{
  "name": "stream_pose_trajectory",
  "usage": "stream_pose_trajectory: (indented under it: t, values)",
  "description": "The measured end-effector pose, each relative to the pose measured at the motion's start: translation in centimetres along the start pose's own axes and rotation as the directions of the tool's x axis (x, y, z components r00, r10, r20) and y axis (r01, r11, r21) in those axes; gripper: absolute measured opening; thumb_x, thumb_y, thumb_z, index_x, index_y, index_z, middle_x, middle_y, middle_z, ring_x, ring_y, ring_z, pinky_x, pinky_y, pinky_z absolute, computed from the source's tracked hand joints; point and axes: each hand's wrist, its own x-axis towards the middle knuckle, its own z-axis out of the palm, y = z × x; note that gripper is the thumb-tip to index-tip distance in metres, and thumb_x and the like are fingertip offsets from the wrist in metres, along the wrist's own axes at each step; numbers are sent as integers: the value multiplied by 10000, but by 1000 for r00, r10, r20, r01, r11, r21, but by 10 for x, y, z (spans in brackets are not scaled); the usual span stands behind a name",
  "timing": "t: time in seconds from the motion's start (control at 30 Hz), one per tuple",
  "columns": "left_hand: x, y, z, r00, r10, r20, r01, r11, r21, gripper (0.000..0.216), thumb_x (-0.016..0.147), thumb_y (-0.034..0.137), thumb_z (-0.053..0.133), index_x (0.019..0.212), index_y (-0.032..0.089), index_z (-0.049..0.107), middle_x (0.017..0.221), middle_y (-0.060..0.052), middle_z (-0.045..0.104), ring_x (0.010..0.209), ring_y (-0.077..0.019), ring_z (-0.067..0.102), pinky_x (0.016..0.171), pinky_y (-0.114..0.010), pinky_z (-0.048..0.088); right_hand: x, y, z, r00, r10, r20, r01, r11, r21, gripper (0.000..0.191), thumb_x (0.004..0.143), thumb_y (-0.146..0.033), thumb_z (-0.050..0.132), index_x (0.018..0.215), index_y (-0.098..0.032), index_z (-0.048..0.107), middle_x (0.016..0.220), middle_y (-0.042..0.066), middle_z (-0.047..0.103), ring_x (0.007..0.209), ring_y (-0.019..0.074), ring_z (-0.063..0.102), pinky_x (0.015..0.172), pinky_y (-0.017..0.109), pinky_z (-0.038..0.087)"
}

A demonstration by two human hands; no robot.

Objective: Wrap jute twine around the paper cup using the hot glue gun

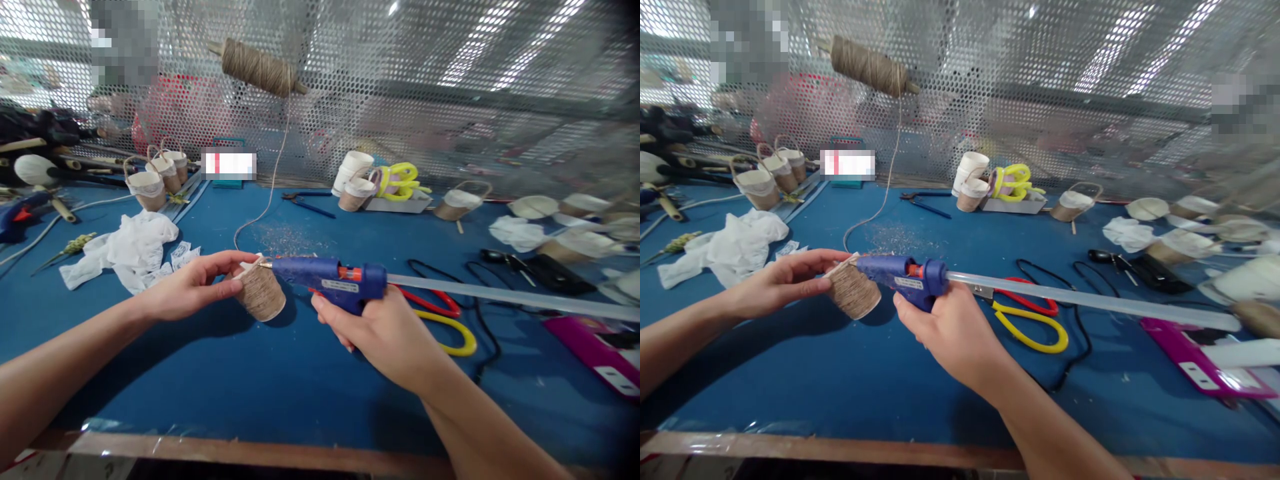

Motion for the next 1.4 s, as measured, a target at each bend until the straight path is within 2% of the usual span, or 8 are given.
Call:
stream_pose_trajectory:
  t: [0.13,0.53,0.9,1.07,1.4]
  values:
    - [0,-1,-1,1000,7,-7,-7,1000,4,417,852,236,504,1258,164,443,1097,-87,610,971,-193,558,838,-325,428,4,4,0,999,31,-9,-31,999,26,227,765,-309,531,575,-207,460,381,-57,454,379,104,484,408,216,414]
    - [-1,-2,0,999,41,6,-41,999,-2,408,858,228,498,1258,163,448,1050,-76,617,912,-166,561,803,-290,435,10,3,-2,1000,13,18,-14,999,28,289,785,-307,525,527,-197,454,379,-55,456,374,89,467,441,219,417]
    - [0,-1,0,1000,20,-13,-20,999,32,419,850,236,505,1258,162,444,1091,-87,610,939,-183,562,826,-321,433,5,5,-2,999,-8,32,7,999,32,297,793,-321,510,528,-223,415,370,-59,424,417,118,512,442,230,426]
    - [0,-1,0,1000,3,-4,-3,1000,16,433,854,231,498,1275,160,427,1121,-97,603,968,-190,560,853,-339,430,3,2,-2,1000,15,28,-15,1000,16,277,782,-328,520,538,-219,445,369,-48,444,441,138,551,432,233,435]
    - [0,1,1,1000,3,-6,-3,1000,16,424,852,224,498,1267,160,437,1105,-90,610,943,-183,563,826,-321,425,-1,-4,-1,999,44,31,-44,999,17,250,759,-316,539,543,-210,469,378,-50,466,357,97,456,403,219,417]
